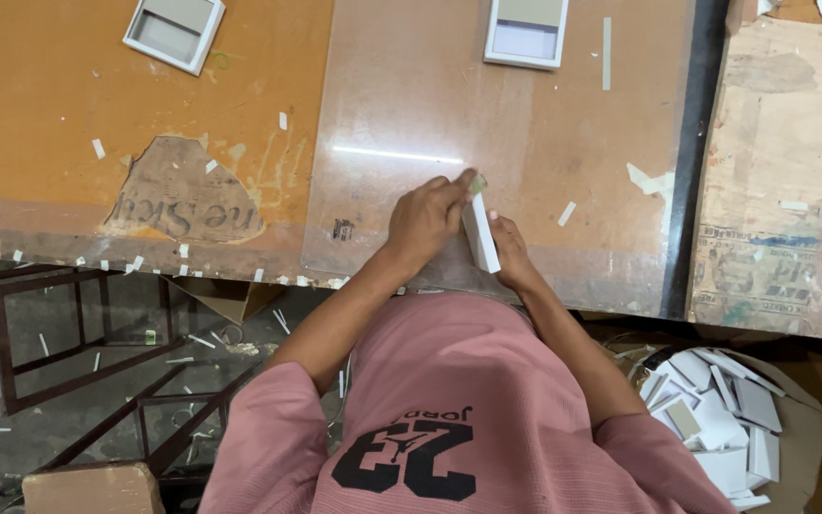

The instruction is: The person sands the edges of small white rectangular frames one at a time using a sanding block. They rotate each frame to sand all sides, then place the finished pieces aside on the table.

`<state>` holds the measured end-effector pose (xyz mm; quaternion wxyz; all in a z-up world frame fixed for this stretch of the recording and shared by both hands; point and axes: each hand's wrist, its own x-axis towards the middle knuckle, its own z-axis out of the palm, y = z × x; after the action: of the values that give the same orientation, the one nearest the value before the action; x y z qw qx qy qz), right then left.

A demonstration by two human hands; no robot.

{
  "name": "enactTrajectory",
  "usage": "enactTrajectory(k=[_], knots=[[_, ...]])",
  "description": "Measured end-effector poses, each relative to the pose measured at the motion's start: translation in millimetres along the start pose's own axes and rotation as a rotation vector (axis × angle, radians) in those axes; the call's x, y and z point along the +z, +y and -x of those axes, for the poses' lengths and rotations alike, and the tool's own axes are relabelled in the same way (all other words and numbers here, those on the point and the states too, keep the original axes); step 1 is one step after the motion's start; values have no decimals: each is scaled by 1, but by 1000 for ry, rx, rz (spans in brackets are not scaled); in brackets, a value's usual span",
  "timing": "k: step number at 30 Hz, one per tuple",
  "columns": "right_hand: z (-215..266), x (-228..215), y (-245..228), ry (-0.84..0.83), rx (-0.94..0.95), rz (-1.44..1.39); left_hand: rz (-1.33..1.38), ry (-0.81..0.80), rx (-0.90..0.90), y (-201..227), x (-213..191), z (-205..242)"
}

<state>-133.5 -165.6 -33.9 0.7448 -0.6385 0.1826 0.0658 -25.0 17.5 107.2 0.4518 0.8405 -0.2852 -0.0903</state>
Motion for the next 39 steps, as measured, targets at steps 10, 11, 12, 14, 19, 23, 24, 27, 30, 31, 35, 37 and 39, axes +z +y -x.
enactTrajectory(k=[10,11,12,14,19,23,24,27,30,31,35,37,39], knots=[[2,-2,20,-18,-61,-211,-145,-255,259,14,8,53],[4,-2,22,-35,-61,-260,-149,-293,283,15,10,55],[3,-4,21,-15,-35,-244,-153,-325,306,15,11,51],[-2,-4,20,22,13,-217,-175,-388,204,16,11,42],[-3,-1,26,-7,-110,-78,-253,-109,179,10,4,6],[-3,-7,27,-18,-174,-133,-297,-213,250,21,12,19],[-5,-8,29,5,-128,-139,-315,-288,274,25,13,32],[-11,-9,37,37,-38,-154,-266,-408,305,25,15,55],[-19,-14,53,28,-33,-145,-174,-299,315,13,16,51],[-23,-12,60,40,-31,-137,-187,-280,279,7,13,42],[-18,-16,77,-52,-66,-165,-115,-137,222,-10,9,3],[-22,-17,70,-22,-5,-143,-286,-180,73,-16,1,-20],[-18,-9,61,12,11,-29,-415,-101,-29,-28,-12,-46]])
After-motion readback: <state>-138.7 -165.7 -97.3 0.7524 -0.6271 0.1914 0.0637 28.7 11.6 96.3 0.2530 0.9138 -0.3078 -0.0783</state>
